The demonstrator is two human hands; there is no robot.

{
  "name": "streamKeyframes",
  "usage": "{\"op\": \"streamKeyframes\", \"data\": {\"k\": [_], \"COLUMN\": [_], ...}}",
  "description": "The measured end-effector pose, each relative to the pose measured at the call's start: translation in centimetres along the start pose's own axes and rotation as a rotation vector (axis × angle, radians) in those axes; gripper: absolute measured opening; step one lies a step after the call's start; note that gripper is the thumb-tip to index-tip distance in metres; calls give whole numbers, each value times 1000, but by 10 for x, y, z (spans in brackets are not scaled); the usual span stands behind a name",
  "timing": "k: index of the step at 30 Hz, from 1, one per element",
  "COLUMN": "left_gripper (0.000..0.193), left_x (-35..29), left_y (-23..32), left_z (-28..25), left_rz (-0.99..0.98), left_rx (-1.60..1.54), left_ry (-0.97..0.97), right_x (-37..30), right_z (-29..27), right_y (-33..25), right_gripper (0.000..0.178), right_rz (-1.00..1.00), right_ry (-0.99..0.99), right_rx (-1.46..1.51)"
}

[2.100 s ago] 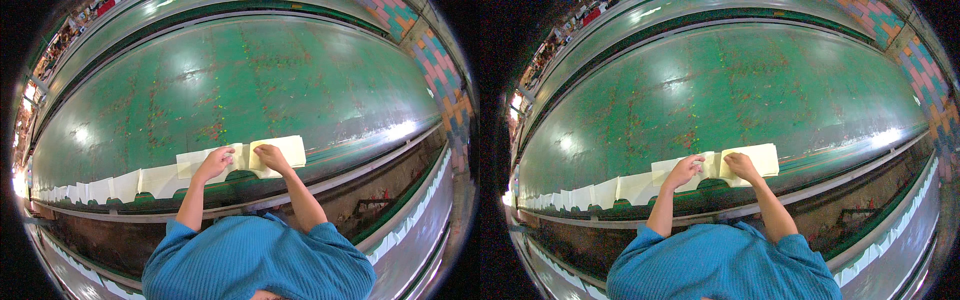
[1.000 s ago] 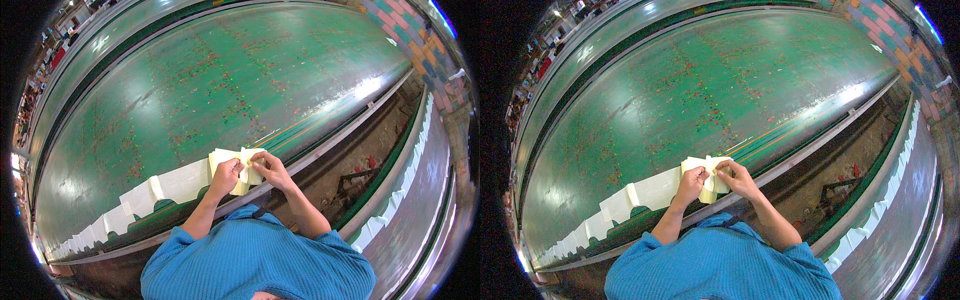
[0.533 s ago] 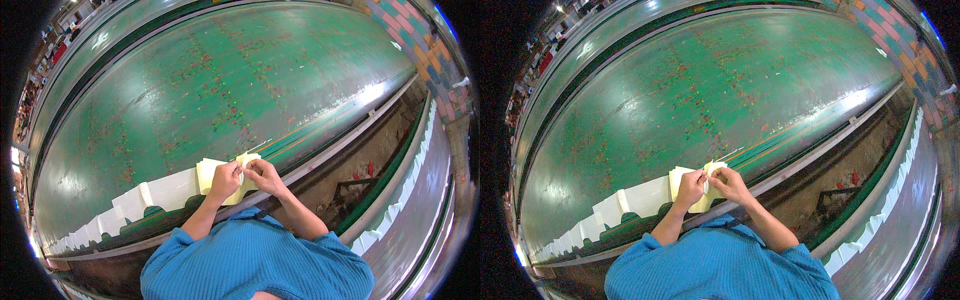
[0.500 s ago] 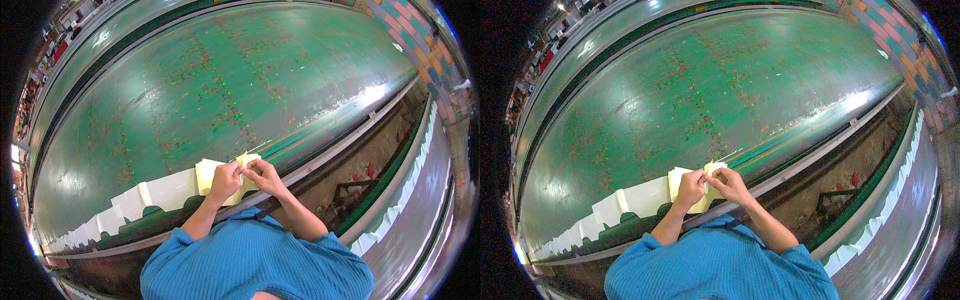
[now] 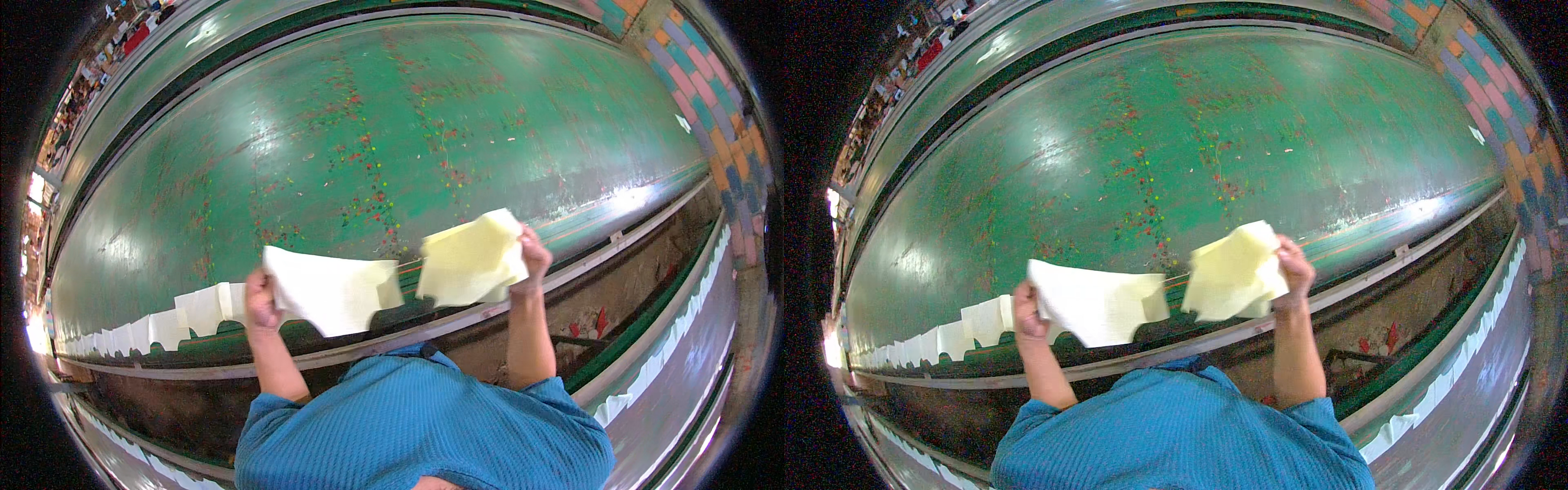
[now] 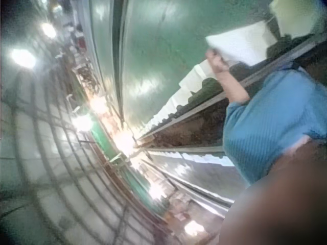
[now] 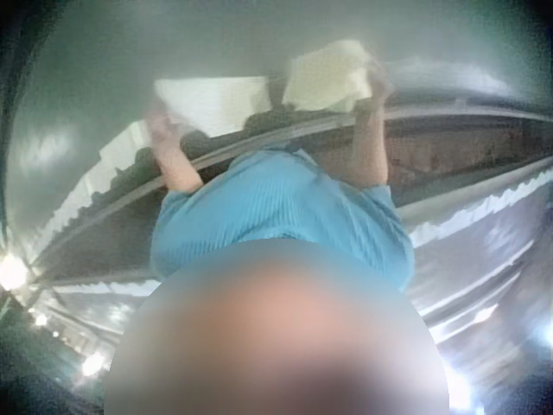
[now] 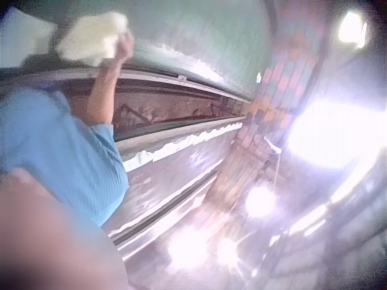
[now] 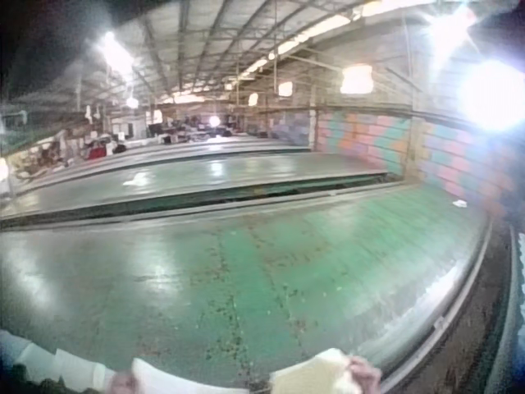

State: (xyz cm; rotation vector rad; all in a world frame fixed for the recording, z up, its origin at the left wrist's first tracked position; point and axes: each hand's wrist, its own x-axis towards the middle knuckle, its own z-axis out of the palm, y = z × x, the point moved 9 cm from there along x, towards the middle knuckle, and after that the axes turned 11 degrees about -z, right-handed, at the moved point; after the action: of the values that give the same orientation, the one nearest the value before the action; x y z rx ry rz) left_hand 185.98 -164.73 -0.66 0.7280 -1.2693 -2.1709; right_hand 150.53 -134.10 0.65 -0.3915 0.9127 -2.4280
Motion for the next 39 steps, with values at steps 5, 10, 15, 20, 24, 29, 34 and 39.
{"op": "streamKeyframes", "data": {"k": [5, 10, 15, 20, 24, 29, 34, 39], "left_gripper": [27, 20, 22, 26, 24, 22, 18, 13], "left_x": [-35, 2, 62, 65, 52, 50, 60, 75], "left_y": [65, 24, -102, -147, -138, -139, -150, -165], "left_z": [-22, 24, 117, 122, 110, 133, 194, 283], "left_rz": [221, -61, -226, -265, -344, -383, -424, -295], "left_rx": [6, 557, 948, 1086, 860, 808, 669, 674], "left_ry": [-3, 87, -246, -277, -184, -208, -345, -460], "right_x": [44, 46, 5, 13, 38, 72, 81, 90], "right_z": [5, 3, 26, 7, -47, -80, -72, -88], "right_y": [-54, 29, 165, 139, 72, -48, -152, -128], "right_gripper": [16, 7, 25, 25, 16, 13, 9, 9], "right_rz": [51, 246, 232, 57, 258, -89, -344, -112], "right_ry": [-266, -393, -870, -757, -396, 23, 65, 15], "right_rx": [-302, -779, -1451, -1325, -1024, -514, -295, -637]}}
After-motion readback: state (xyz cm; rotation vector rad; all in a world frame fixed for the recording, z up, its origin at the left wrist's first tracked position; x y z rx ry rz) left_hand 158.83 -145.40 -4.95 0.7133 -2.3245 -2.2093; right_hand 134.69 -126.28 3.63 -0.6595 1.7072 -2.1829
